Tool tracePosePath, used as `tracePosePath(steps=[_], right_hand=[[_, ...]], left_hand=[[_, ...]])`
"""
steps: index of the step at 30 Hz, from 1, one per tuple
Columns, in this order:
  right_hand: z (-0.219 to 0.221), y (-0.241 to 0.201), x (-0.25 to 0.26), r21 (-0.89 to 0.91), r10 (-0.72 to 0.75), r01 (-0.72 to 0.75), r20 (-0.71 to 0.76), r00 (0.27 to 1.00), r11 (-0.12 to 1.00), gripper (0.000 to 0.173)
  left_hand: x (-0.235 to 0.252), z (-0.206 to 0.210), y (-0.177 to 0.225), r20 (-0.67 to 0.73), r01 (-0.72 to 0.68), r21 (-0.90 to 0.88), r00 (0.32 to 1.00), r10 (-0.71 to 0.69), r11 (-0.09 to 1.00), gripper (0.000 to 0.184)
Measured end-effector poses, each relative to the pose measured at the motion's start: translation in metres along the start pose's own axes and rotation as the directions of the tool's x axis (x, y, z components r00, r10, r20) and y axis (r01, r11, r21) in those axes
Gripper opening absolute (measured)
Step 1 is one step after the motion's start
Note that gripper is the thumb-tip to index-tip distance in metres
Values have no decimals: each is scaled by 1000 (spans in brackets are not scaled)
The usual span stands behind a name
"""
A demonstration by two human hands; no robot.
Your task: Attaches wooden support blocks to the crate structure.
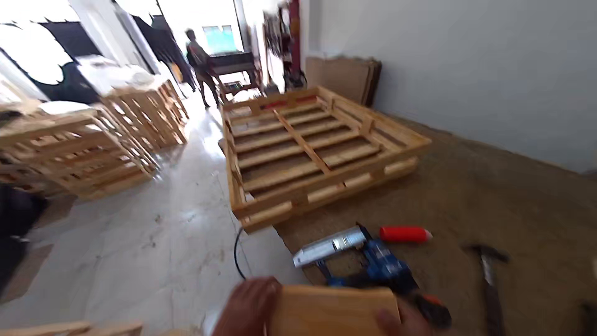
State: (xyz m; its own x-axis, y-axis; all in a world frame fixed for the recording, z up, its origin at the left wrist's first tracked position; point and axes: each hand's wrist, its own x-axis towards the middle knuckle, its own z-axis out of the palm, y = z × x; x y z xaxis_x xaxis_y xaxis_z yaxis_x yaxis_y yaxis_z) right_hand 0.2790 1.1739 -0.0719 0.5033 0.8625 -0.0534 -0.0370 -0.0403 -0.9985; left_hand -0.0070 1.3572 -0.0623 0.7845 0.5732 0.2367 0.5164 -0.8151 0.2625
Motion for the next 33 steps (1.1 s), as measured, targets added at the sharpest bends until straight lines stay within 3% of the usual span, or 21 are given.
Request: tracePosePath(steps=[2,6,12,15,18,22,26,30,33], right_hand=[[-4,-2,0,17,-2,2,14,1000,1000,56],[-5,1,-9,98,21,-30,86,996,995,53],[0,-3,-14,135,-26,11,113,993,991,51],[2,-3,-13,83,-44,35,117,992,996,51],[9,0,-13,23,-68,65,179,981,998,50],[22,2,-19,2,-34,34,239,971,999,46],[23,12,-21,-66,-8,25,247,969,997,42],[28,31,-20,-106,129,-104,263,956,989,42],[30,51,-11,-83,232,-217,273,934,973,54]], left_hand=[[-8,-8,-9,-37,-53,37,998,54,998,86],[-14,-15,-12,-87,-150,-42,986,145,988,81],[-20,-10,-20,-123,-146,-24,982,142,989,89],[-13,-17,-6,-77,-120,-33,990,117,992,109],[3,-20,22,-89,-158,-63,984,152,985,100],[21,-7,34,148,-129,29,981,124,991,95],[16,18,23,232,-108,22,967,100,994,90],[5,38,14,305,-61,-5,951,59,998,91],[-1,47,8,417,33,3,908,-31,999,97]])
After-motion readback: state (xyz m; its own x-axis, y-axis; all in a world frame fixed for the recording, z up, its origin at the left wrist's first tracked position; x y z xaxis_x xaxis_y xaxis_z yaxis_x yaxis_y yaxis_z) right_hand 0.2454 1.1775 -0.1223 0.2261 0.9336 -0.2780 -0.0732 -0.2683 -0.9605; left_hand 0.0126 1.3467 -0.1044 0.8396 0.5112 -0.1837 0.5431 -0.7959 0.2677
